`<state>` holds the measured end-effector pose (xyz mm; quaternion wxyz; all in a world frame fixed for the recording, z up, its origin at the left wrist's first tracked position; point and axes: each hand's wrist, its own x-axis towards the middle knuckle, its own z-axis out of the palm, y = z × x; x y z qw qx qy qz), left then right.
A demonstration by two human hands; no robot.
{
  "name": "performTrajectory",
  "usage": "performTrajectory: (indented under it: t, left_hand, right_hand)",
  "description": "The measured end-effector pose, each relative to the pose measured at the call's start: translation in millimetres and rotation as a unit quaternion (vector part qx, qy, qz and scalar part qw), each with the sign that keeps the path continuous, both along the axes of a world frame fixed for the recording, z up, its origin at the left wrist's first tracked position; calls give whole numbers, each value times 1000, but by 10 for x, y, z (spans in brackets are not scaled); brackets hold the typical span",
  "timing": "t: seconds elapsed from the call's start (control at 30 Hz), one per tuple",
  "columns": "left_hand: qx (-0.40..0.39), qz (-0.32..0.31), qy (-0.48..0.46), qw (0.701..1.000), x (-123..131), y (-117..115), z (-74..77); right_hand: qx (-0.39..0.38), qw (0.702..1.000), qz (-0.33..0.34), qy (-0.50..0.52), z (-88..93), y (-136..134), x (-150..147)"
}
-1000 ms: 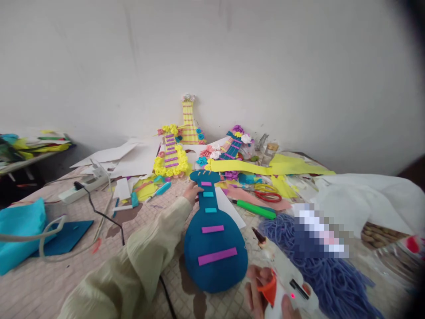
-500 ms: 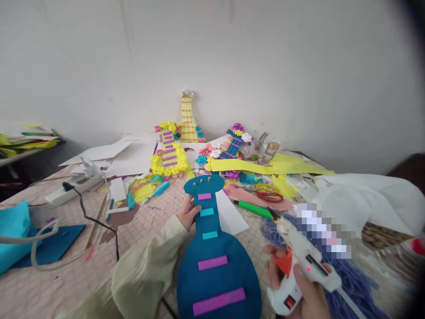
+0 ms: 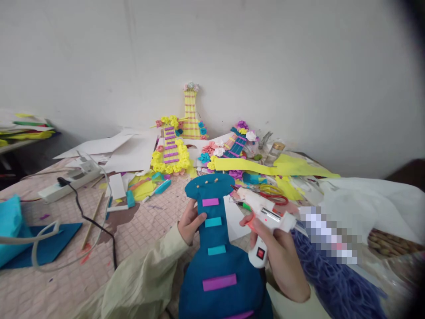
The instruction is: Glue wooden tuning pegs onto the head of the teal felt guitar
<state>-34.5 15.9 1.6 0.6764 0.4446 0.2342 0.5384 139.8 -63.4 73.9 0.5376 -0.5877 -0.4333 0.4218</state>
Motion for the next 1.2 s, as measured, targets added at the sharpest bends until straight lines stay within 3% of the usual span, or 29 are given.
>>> performTrajectory:
  t: [0.27,1.0,1.2]
  left_hand:
    - [7,-6,4,1000,-19,-53,49]
    - [20,1,-10,1000,-27,-82,88]
    - [38,11,-28,999,7,-95,53]
  right_hand:
    - [11,998,8,-69,74,101,-122]
    - [-4,996,8,-88,94,117,-129]
    - [-31,995,-27,-91,-111,164,-6]
